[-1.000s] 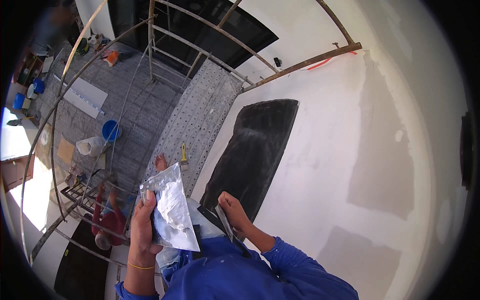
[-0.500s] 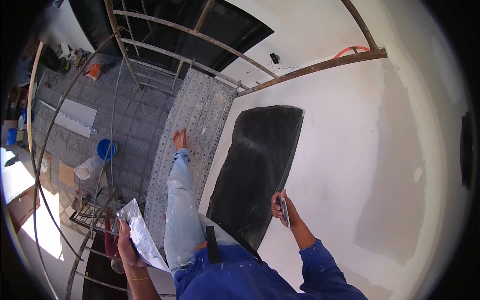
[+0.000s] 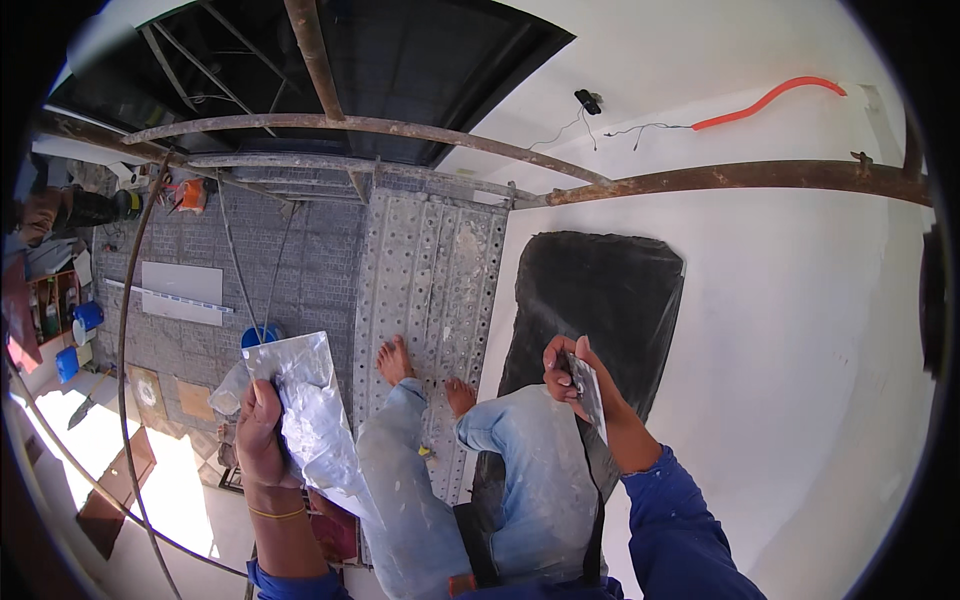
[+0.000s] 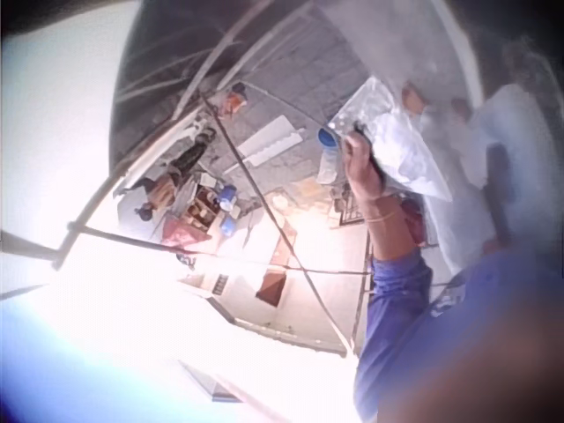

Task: The person scoops white plaster from a hawk onto a trowel and applies it to a white wall surface while standing on scaffolding. The person repeatedly smooths the plaster over the wall and near a red conduit pipe.

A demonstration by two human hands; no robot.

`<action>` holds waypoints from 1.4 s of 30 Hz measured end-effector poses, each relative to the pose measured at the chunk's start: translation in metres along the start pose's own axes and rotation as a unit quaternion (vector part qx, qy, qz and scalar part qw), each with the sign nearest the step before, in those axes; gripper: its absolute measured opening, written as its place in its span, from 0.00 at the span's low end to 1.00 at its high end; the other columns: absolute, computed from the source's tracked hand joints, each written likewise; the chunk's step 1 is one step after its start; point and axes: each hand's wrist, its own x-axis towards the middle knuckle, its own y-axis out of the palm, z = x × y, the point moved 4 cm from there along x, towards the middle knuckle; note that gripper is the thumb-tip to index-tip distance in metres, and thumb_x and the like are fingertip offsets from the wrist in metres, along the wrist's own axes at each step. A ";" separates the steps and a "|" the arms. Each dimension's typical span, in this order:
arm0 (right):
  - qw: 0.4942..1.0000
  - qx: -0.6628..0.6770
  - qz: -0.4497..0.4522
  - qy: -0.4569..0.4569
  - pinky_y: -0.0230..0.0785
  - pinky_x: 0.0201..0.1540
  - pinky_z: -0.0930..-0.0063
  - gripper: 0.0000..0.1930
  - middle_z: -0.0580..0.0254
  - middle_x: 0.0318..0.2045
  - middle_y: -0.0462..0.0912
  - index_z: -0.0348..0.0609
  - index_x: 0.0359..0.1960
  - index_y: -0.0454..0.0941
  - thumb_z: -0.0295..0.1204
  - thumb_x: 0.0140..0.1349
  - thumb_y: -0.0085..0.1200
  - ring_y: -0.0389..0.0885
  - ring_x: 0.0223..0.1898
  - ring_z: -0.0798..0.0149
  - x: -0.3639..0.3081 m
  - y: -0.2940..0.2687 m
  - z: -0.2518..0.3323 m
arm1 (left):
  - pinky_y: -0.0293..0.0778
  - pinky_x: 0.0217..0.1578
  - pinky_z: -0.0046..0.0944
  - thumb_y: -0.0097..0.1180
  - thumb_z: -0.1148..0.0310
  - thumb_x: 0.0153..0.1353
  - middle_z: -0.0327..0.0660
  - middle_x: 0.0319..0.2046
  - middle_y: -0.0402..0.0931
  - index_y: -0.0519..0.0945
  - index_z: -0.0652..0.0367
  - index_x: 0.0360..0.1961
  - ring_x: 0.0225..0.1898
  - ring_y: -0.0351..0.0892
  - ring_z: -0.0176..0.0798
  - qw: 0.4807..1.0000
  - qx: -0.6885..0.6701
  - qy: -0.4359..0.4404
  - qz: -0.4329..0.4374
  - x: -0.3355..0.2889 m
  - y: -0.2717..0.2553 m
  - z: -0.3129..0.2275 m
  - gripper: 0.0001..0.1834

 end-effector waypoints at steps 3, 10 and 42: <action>0.993 0.098 -0.012 -0.056 0.51 0.21 0.81 0.33 0.73 0.21 0.64 0.43 0.38 0.71 0.65 0.72 0.38 0.58 0.17 0.78 0.046 -0.042 0.040 | 0.85 0.41 0.38 0.51 0.56 0.76 0.47 0.46 0.84 0.73 0.65 0.60 0.40 0.88 0.39 0.991 -0.013 -0.024 0.133 0.069 0.051 0.002 0.23; 0.963 0.120 0.102 -0.218 0.54 0.19 0.78 0.35 0.70 0.20 0.66 0.39 0.40 0.71 0.64 0.76 0.30 0.60 0.16 0.75 0.213 -0.135 0.171 | 0.87 0.44 0.38 0.46 0.54 0.78 0.49 0.52 0.83 0.69 0.66 0.66 0.46 0.88 0.41 0.970 0.007 0.050 0.239 0.214 0.144 0.023 0.27; 0.807 -0.408 -0.325 -0.278 0.71 0.35 0.54 0.35 0.50 0.21 0.79 0.39 0.36 0.75 0.66 0.66 0.52 0.82 0.26 0.49 0.448 -0.247 0.234 | 0.84 0.36 0.33 0.45 0.53 0.77 0.40 0.48 0.82 0.69 0.63 0.68 0.40 0.86 0.31 0.890 0.216 0.351 0.195 0.506 0.318 0.023 0.28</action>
